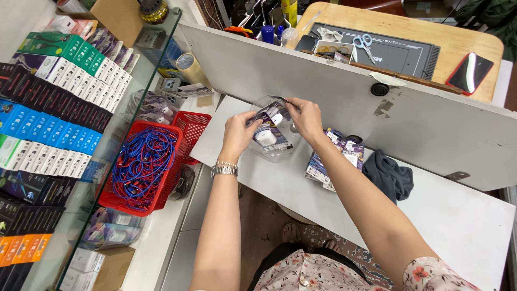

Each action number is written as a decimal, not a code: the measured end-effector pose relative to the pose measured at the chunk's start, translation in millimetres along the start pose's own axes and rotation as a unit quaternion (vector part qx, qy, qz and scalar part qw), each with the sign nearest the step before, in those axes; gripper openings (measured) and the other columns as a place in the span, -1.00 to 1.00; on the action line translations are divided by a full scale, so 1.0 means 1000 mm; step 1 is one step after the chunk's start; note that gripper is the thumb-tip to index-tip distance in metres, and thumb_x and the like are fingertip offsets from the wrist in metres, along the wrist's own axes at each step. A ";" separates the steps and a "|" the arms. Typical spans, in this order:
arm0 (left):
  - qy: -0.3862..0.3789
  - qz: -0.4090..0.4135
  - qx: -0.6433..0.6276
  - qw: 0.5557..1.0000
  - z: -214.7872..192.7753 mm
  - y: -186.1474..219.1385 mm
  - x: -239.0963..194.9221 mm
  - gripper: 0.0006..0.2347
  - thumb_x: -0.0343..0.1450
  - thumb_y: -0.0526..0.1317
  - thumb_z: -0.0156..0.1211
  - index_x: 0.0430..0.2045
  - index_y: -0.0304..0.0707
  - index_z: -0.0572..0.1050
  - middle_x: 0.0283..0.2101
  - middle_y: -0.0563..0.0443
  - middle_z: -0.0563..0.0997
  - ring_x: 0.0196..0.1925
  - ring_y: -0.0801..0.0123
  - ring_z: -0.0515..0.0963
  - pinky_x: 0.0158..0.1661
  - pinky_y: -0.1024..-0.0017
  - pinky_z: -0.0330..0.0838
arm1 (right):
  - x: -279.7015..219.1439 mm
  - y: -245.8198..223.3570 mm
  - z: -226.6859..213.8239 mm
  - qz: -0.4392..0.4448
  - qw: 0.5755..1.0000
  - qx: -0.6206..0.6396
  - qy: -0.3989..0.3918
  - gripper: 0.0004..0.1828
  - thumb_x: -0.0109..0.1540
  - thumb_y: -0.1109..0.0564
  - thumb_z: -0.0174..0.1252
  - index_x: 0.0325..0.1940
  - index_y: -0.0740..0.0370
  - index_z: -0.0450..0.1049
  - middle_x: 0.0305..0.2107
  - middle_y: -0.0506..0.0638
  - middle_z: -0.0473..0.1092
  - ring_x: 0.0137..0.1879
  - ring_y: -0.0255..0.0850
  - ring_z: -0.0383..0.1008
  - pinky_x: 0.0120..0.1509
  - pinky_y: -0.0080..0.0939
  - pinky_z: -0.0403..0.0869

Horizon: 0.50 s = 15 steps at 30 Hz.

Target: The person wipes small white boxes and packaged electronic accessories with a dark cloth at a counter. They handle items one by one, wiping each surface before placing them back into a cardboard box or a clear plastic container.

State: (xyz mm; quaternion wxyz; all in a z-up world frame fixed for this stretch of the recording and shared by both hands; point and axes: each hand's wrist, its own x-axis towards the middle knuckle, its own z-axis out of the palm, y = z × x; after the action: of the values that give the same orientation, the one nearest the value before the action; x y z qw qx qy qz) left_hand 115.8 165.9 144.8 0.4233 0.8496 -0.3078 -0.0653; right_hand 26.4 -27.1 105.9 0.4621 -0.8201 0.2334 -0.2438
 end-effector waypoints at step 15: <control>-0.018 0.011 0.037 0.999 0.001 0.030 -0.018 -0.82 0.34 -0.26 0.31 -0.21 -0.21 0.67 -0.33 -0.19 0.70 -0.33 0.11 0.71 -0.22 0.30 0.53 | -0.008 0.063 0.022 0.087 0.971 0.221 -0.037 -0.67 0.29 0.12 0.21 0.12 0.24 0.55 -0.15 -0.12 0.58 -0.09 -0.42 0.52 0.01 -0.40 0.45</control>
State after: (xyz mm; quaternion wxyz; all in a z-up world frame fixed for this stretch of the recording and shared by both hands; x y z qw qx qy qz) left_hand 87.0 161.4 164.3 0.3865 0.8598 -0.3274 -0.0647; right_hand 23.9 -37.8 39.4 0.6596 -0.6828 0.2265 -0.2178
